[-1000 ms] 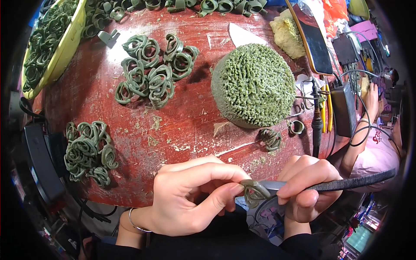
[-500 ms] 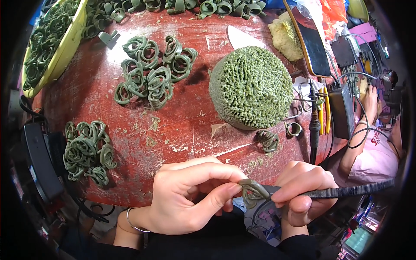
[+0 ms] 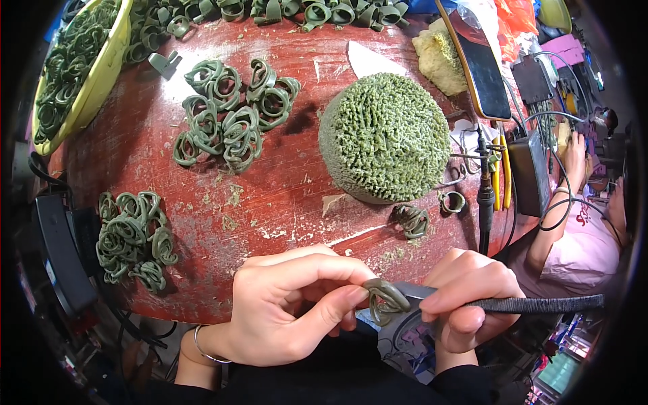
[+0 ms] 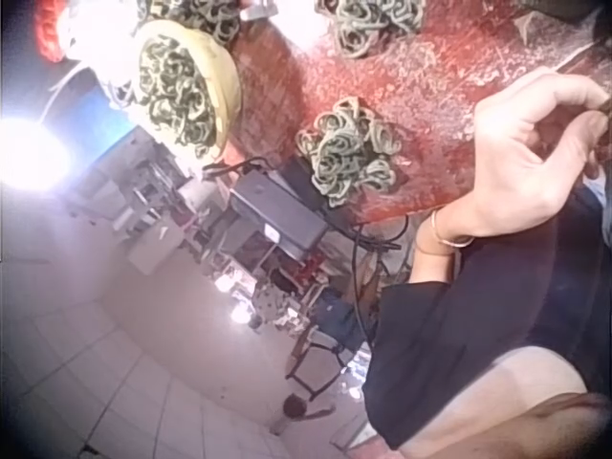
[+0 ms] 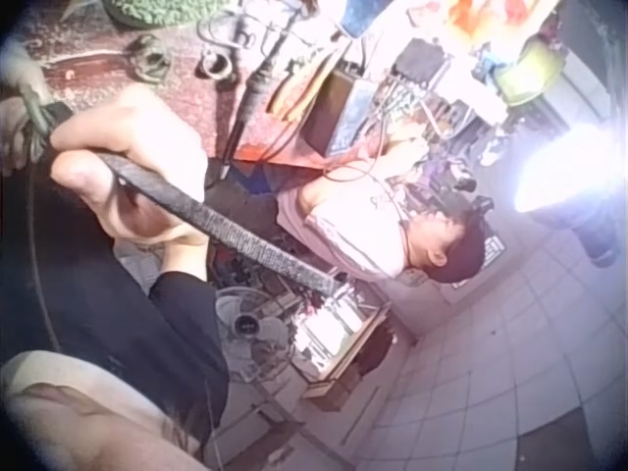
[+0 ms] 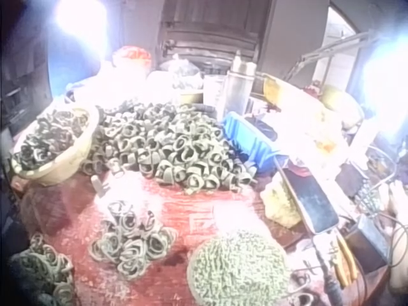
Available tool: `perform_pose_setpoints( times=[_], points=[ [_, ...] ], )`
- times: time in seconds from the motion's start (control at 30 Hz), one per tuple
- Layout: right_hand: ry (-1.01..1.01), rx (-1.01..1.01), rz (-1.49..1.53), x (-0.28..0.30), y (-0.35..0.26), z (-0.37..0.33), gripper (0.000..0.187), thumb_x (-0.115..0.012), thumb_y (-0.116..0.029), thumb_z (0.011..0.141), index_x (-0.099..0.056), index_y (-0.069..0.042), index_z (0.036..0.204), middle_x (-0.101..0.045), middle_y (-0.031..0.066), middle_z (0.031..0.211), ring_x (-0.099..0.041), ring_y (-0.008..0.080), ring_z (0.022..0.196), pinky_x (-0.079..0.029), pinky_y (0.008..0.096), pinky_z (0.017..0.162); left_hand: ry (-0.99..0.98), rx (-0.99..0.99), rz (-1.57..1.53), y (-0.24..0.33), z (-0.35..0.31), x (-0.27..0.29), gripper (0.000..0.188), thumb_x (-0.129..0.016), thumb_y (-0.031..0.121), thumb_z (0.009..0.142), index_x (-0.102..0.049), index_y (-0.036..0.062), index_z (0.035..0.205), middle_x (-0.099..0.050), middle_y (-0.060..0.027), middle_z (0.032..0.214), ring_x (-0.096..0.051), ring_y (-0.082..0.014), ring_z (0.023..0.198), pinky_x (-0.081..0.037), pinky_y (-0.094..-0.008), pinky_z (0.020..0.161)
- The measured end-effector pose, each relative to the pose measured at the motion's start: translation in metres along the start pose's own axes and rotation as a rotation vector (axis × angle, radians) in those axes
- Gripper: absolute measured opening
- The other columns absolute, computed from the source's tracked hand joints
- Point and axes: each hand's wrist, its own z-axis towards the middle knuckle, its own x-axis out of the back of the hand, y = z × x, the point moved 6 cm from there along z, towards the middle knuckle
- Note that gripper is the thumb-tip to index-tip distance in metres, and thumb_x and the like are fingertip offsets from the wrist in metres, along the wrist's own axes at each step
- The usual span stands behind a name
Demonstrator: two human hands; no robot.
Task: Using a heating tool to attach green plastic loops to a foam base to create a greenery decoration.
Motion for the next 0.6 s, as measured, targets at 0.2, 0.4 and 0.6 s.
perform_pose_setpoints(
  times=[0.2, 0.4, 0.6],
  points=[
    [0.046, -0.105, -0.114, 0.006, 0.003, 0.005, 0.042, -0.06, -0.036, 0.078, -0.054, 0.002, 0.063, -0.05, 0.0053, 0.046, -0.047, 0.0111, 0.038, -0.037, 0.0199, 0.038, -0.016, -0.224, 0.096, 0.003, 0.002, -0.002, 0.011, -0.06, 0.0, 0.076, -0.058, -0.0085, 0.083, -0.057, -0.0152, 0.075, -0.059, -0.0146, 0.065, -0.047, -0.0211, 0.051],
    [-0.049, -0.097, -0.047, -0.001, 0.0, 0.014, 0.016, -0.065, -0.013, 0.074, -0.063, 0.002, 0.079, -0.062, 0.0099, 0.065, -0.06, 0.017, 0.054, -0.047, 0.0259, 0.047, -0.23, -0.278, 0.329, 0.011, 0.0, -0.01, 0.011, -0.062, 0.002, 0.074, -0.058, -0.0062, 0.081, -0.059, -0.0173, 0.084, -0.06, -0.0173, 0.07, -0.05, -0.0249, 0.056],
    [0.053, 0.15, 0.147, 0.036, -0.029, -0.012, 0.027, -0.053, -0.019, 0.085, -0.054, 0.008, 0.087, -0.054, 0.0056, 0.056, -0.052, 0.0143, 0.045, -0.044, 0.0245, 0.04, -0.024, -0.175, 0.022, 0.01, 0.0, -0.011, 0.011, -0.056, 0.004, 0.079, -0.057, -0.007, 0.082, -0.059, -0.0204, 0.084, -0.061, -0.0181, 0.068, -0.052, -0.0227, 0.05]
  ],
)
